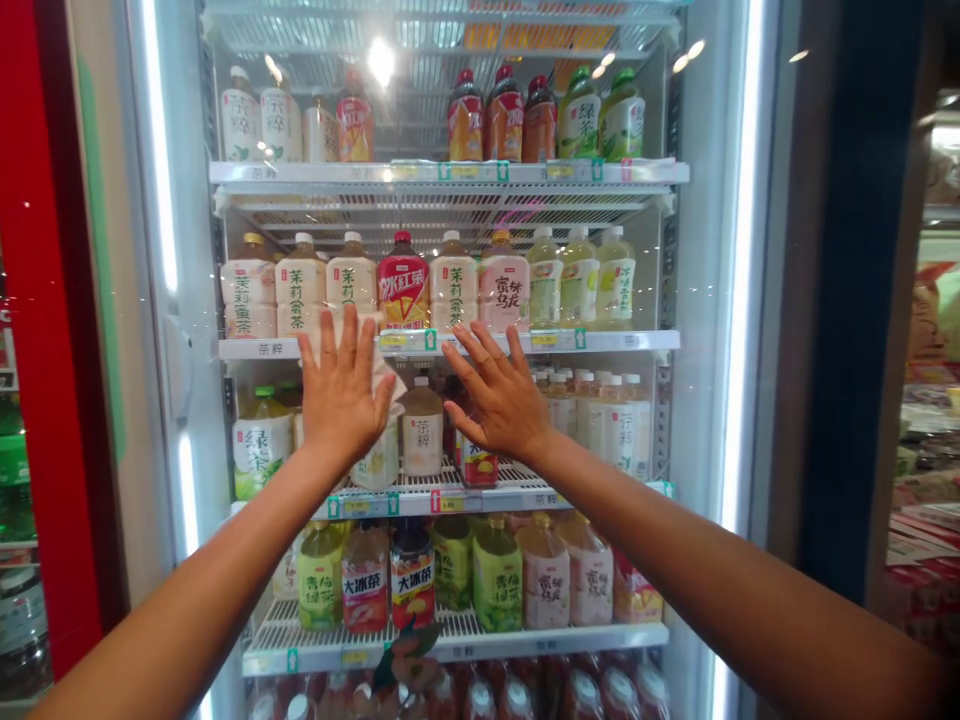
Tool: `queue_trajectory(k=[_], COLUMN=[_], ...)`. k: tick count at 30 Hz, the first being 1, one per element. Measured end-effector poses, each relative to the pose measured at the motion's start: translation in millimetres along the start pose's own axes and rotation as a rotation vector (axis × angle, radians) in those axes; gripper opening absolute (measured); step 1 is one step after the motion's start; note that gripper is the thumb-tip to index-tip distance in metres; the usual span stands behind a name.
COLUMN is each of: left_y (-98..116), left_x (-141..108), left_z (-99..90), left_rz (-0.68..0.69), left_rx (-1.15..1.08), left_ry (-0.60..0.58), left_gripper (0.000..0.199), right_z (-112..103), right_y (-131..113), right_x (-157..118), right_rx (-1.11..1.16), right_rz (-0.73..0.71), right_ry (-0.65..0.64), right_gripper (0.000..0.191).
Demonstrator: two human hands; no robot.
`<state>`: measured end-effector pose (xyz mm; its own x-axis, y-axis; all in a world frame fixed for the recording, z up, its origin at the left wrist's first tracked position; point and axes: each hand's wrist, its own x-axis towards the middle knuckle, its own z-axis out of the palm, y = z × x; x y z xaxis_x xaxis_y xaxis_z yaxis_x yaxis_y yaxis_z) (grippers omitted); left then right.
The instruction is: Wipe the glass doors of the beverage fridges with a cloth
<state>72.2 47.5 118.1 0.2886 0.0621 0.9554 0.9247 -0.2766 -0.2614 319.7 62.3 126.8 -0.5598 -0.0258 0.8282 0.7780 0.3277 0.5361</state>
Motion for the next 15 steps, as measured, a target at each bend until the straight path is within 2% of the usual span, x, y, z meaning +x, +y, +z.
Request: queue_trajectory(k=[3,5,6,8,10,12,13,15], left_y=[8,2,-4,-13,-13,-2,5,15], left_x=[-29,-20,-5,30,50,34,15,-32], left_z=[-4.1,-5.4,-4.9,-2.0,1.2,1.4,-0.1,-5.6], left_rz=[0.235,0.319,0.307,0.179,0.090,0.102,0.149,0.335], left_rx=[0.022,0.029,0.027,0.016,0.010,0.020,0.030,0.066], left_ry=[-0.123,-0.156,-0.145,-0.084,-0.042,-0.047,-0.068,-0.164], left_gripper=[0.081,0.078,0.077,0.074,0.074,0.076,0.076,0.079], right_z=[0,1,1,1,0,-1,-1,0], right_y=[0,1,1,2,2,2,2,2], right_x=[-1,-2,-3,-4,-5,-5,-6,-6], right_rx=[0.003,0.009,0.014,0.025,0.031,0.033,0.034,0.043], right_rz=[-0.001,-0.005,-0.007,-0.007,-0.007,-0.007,-0.008,-0.012], right_ry=[0.012,0.024,0.029,0.035,0.042,0.057,0.069,0.090], right_gripper=[0.081,0.080,0.079,0.079,0.076,0.072,0.070,0.069])
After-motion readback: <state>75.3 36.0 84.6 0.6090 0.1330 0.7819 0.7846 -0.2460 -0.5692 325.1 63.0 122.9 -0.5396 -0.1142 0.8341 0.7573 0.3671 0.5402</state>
